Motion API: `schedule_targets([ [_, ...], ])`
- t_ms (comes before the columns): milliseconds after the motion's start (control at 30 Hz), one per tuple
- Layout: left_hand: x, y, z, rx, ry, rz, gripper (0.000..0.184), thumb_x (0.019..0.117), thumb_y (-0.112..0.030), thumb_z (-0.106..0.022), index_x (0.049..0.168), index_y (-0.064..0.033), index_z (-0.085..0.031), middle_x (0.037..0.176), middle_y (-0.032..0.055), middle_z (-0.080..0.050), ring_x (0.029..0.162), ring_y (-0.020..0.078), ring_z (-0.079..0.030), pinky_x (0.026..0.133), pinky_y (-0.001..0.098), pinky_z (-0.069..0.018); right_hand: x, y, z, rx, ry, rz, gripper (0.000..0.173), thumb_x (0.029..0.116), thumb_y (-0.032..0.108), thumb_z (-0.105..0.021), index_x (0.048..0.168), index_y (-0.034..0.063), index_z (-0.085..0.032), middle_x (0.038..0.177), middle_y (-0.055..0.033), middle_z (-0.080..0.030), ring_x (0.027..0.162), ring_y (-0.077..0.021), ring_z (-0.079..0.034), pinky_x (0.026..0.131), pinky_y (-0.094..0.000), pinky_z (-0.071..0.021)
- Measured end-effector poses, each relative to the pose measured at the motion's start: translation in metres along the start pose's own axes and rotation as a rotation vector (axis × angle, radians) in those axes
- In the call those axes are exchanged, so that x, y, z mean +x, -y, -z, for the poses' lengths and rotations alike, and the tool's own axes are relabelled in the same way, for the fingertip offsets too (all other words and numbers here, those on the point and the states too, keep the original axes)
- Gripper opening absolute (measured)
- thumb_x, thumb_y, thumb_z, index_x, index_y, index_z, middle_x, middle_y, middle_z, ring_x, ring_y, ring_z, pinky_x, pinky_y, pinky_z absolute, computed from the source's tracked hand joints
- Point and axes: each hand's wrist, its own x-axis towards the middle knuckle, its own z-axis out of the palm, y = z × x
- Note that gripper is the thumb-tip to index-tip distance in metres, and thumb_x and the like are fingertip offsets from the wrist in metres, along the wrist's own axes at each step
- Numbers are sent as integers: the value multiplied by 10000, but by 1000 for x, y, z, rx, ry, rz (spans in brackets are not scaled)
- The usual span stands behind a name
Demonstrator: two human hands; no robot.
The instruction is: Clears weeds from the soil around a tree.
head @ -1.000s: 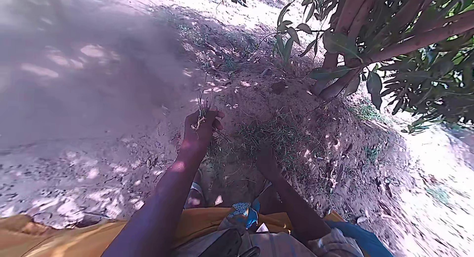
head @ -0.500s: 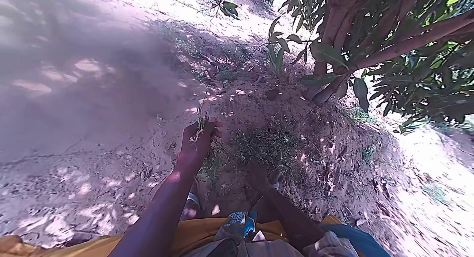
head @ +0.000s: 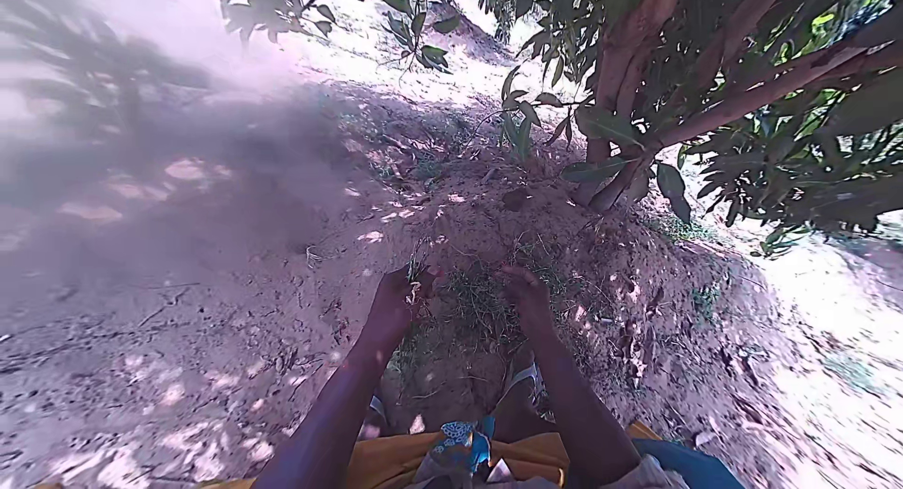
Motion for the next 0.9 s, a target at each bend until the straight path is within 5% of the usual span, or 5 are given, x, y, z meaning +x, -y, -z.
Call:
schedule_targets([
  [100, -4, -2, -8, 45, 124, 20, 157, 1007, -59, -581, 1126, 10, -656, 918, -14, -649, 710, -43, -533, 663, 140, -436, -6, 10, -8, 109, -49, -50, 164, 1002, -70, -536, 1141, -100, -617, 827, -52, -677, 568, -58, -619, 552, -201, -552],
  [300, -12, 4, -22, 5, 278, -5, 313, 965, -81, -653, 1268, -11, -610, 859, -70, -594, 722, -53, -534, 692, 139, -454, -21, 24, -27, 278, 9, -111, 120, 1006, -72, -511, 1040, -49, -624, 812, -32, -668, 551, -61, -610, 540, -200, -554],
  [500, -11, 4, -23, -89, 162, 41, 65, 1019, -106, -576, 969, -98, -617, 770, -102, -573, 649, -47, -518, 625, 136, -445, -23, 21, -29, 48, 82, -65, 182, 1019, -43, -499, 1136, -89, -631, 965, -102, -719, 589, -55, -622, 555, -190, -534],
  [733, -2, 0, -9, -124, 18, 45, 123, 1026, -35, -539, 952, -42, -637, 707, -77, -561, 593, -21, -500, 594, 135, -429, -26, 37, -28, -809, 612, -78, 246, 1039, 111, -544, 1185, -39, -671, 993, -111, -680, 732, -94, -595, 706, -269, -508],
  [900, -1, -1, -5, -4, 10, -34, 91, 996, -41, -600, 912, -34, -636, 676, -86, -540, 589, -51, -499, 588, 122, -429, -17, 55, -10, -738, 279, 48, 284, 1060, 172, -538, 1212, -6, -698, 1173, -151, -699, 1032, -183, -646, 929, -378, -493],
])
